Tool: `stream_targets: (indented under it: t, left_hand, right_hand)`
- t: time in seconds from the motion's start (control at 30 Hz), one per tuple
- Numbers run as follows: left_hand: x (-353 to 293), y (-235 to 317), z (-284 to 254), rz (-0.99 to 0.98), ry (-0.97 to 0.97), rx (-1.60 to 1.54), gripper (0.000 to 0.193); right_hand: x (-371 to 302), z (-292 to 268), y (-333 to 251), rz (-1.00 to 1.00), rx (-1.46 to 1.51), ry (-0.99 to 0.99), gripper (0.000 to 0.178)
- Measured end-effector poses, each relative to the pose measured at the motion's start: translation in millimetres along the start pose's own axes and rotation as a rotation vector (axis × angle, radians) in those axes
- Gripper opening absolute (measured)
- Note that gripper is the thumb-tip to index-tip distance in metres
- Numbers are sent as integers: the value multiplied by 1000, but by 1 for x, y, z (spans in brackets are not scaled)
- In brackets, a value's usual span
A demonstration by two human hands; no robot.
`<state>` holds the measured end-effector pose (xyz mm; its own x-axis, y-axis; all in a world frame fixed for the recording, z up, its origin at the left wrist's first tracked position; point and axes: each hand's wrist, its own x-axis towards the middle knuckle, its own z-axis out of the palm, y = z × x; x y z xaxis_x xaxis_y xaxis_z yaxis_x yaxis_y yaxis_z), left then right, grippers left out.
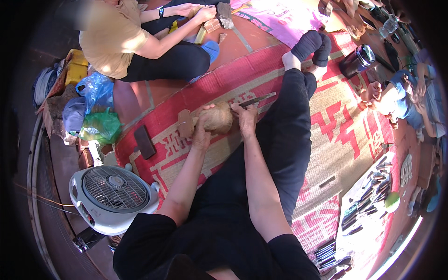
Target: The person sits on a mat and carves a small wooden object using a knife. They hold the wood in their left hand and use the knife in their right hand to shape the surface, occasionally rotating the object to access different sides.
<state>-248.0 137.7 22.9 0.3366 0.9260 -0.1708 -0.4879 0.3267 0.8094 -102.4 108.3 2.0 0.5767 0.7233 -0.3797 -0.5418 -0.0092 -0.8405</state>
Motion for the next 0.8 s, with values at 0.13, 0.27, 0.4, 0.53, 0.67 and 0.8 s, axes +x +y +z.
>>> stream_targets:
  t: [0.13,0.27,0.4,0.53,0.67,0.8]
  left_hand:
    - [-1,0,1,-8,-10,40,32]
    - [1,-1,-6,-1,-39,26,33]
    - [-3,-2,-6,-38,-58,69,32]
    - [-15,0,-9,-73,-49,53,33]
    - [-19,3,-7,-89,-48,32,36]
    - [-20,-2,-2,-89,21,97,43]
  right_hand:
    - [0,-3,-1,60,-20,-16,15]
    - [-8,2,-11,86,7,-12,17]
    - [-2,0,-2,32,-65,-20,14]
    - [-4,0,-2,62,-128,-110,13]
    - [-3,0,1,103,-117,-110,13]
    - [-7,0,-4,77,-205,-79,14]
